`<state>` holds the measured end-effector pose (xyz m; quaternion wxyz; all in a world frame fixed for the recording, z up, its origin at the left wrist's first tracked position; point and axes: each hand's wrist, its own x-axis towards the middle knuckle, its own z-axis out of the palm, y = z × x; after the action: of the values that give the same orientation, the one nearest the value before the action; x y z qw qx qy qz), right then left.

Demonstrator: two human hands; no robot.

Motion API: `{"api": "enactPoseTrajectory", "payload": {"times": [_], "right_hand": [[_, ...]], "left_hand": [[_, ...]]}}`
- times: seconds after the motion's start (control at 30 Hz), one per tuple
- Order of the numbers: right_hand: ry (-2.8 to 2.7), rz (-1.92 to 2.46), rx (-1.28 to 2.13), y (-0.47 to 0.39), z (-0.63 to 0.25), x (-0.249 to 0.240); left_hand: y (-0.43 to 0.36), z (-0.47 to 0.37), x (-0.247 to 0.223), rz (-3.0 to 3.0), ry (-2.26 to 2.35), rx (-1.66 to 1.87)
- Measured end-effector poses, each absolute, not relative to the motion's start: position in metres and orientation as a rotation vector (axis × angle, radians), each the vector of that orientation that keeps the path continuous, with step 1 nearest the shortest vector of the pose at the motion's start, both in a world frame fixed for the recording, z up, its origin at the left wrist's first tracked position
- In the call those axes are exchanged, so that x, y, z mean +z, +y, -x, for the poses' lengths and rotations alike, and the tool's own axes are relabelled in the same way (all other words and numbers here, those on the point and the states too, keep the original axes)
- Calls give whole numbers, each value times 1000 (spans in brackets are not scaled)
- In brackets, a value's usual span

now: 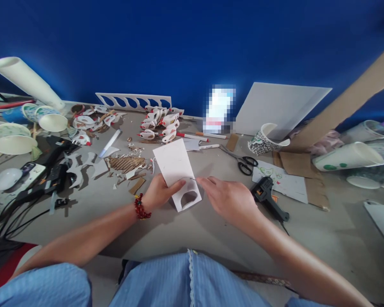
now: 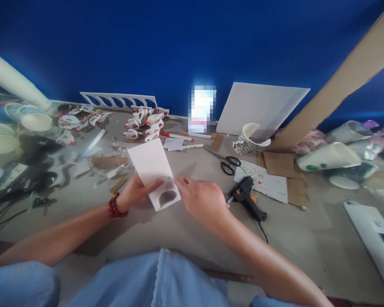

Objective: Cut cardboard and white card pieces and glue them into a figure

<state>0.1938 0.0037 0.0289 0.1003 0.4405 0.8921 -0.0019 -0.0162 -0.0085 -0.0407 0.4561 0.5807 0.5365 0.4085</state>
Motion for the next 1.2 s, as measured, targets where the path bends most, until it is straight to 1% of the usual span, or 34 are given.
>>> {"api": "enactPoseTrajectory", "payload": {"times": [0.3, 0.53, 0.77, 0.87, 1.03, 1.2], "right_hand": [[2669, -1123, 22, 13, -183, 41], [2613, -1095, 40, 15, -163, 48], [2619, -1158, 59, 16, -184, 57], [2650, -1325, -62, 15, -194, 54], [2713, -1454, -423, 8, -199, 33], [2699, -1530, -457, 3, -197, 22]], "left_hand": [[-10, 16, -42, -1429, 1321, 1009], [-9, 17, -43, -1402, 1335, 995], [-7, 15, -38, -1321, 1356, 1042], [-8, 15, -36, -1244, 1362, 1096], [-9, 16, -36, -1241, 1389, 1080], [-9, 16, -34, -1301, 1413, 1091]]}}
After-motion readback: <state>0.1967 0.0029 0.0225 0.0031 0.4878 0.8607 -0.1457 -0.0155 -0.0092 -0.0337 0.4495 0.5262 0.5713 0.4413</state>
